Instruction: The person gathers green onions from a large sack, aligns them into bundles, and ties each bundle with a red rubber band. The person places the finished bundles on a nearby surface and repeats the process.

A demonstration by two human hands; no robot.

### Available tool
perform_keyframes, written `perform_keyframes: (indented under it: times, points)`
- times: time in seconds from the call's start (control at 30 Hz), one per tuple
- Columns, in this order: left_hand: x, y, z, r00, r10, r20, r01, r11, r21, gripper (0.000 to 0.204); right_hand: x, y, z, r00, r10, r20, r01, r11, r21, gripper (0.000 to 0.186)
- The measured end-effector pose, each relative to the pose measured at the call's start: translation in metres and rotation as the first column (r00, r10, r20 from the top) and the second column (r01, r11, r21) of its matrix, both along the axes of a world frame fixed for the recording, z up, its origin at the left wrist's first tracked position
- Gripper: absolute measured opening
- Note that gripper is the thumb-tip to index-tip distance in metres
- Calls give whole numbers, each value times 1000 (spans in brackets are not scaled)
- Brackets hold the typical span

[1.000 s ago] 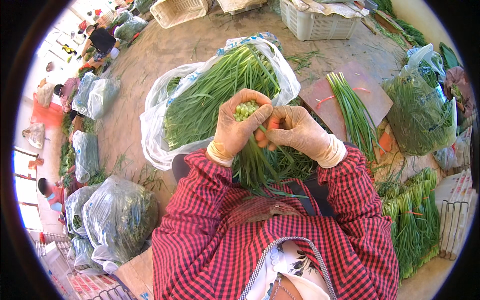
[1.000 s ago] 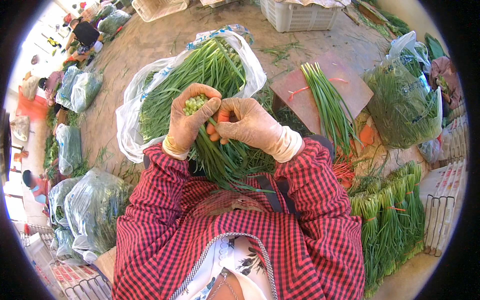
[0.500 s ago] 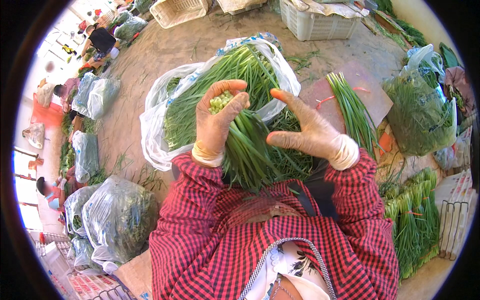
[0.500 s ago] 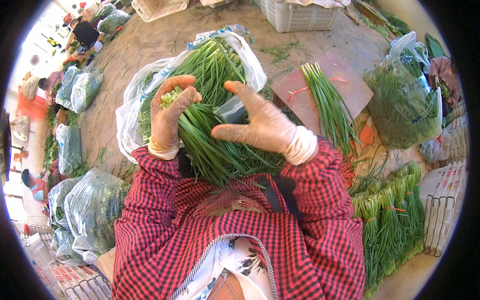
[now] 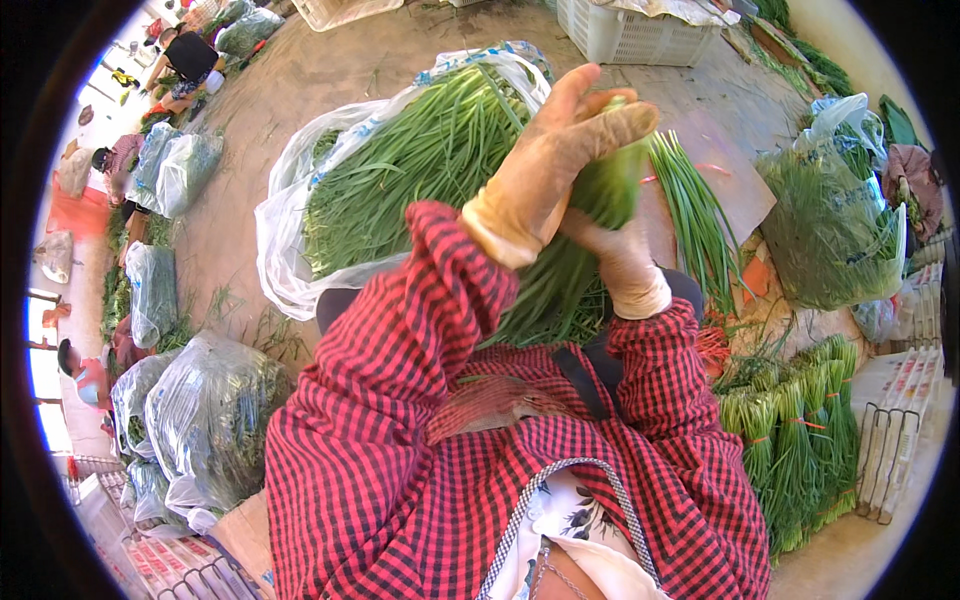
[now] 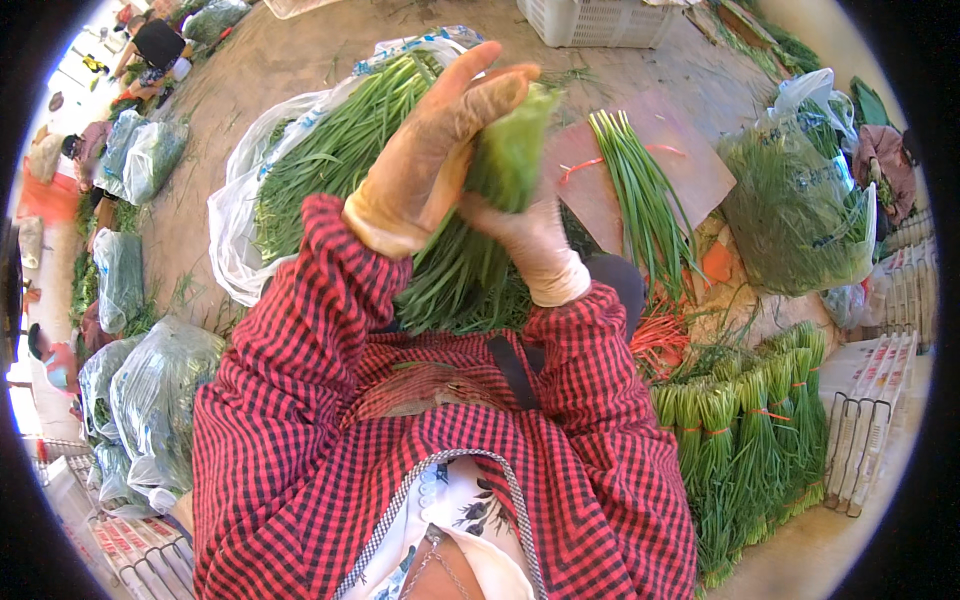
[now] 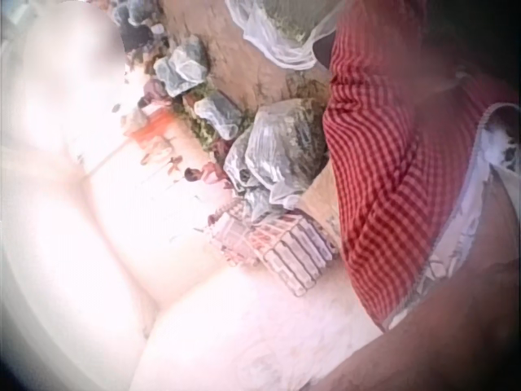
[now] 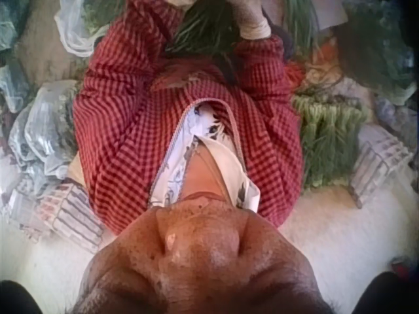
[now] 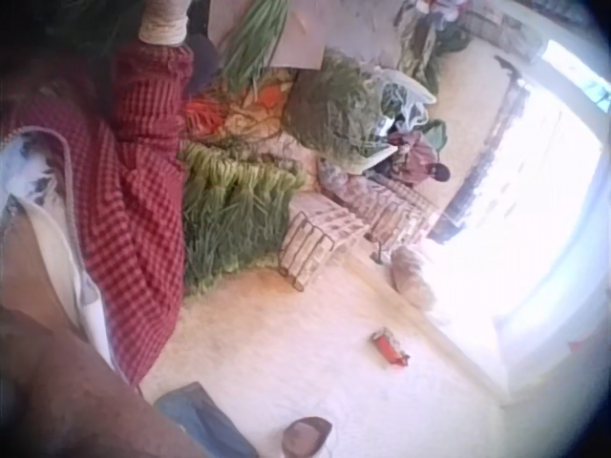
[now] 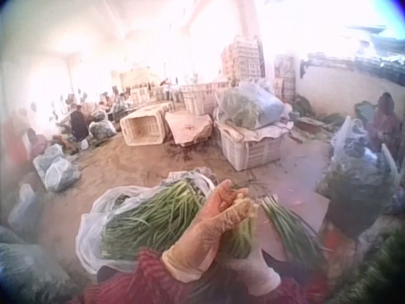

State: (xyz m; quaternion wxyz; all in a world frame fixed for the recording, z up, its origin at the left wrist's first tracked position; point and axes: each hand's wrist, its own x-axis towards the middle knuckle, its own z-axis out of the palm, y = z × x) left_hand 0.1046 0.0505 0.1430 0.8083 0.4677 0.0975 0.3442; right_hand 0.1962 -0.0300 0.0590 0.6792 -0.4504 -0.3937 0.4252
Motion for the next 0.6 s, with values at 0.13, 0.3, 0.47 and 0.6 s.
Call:
perform_keyframes:
  times: [0.13,0.3,0.47,0.6]
  points:
    - [28,18,-30,951,-27,-308,166,884,437,97,46,-23,2,924,-167,-345,205,976,74,61]
    - [-4,44,-101,531,-497,-687,687,727,5,60,143,-67,-12,815,-360,-454,480,859,180,56]
    - [-40,64,-137,611,-286,-738,252,954,-161,49,228,-123,-39,704,-417,-575,568,817,104,53]
    - [-34,61,-134,625,-313,-716,290,944,-160,53,275,-155,-41,682,-487,-545,593,805,23,52]
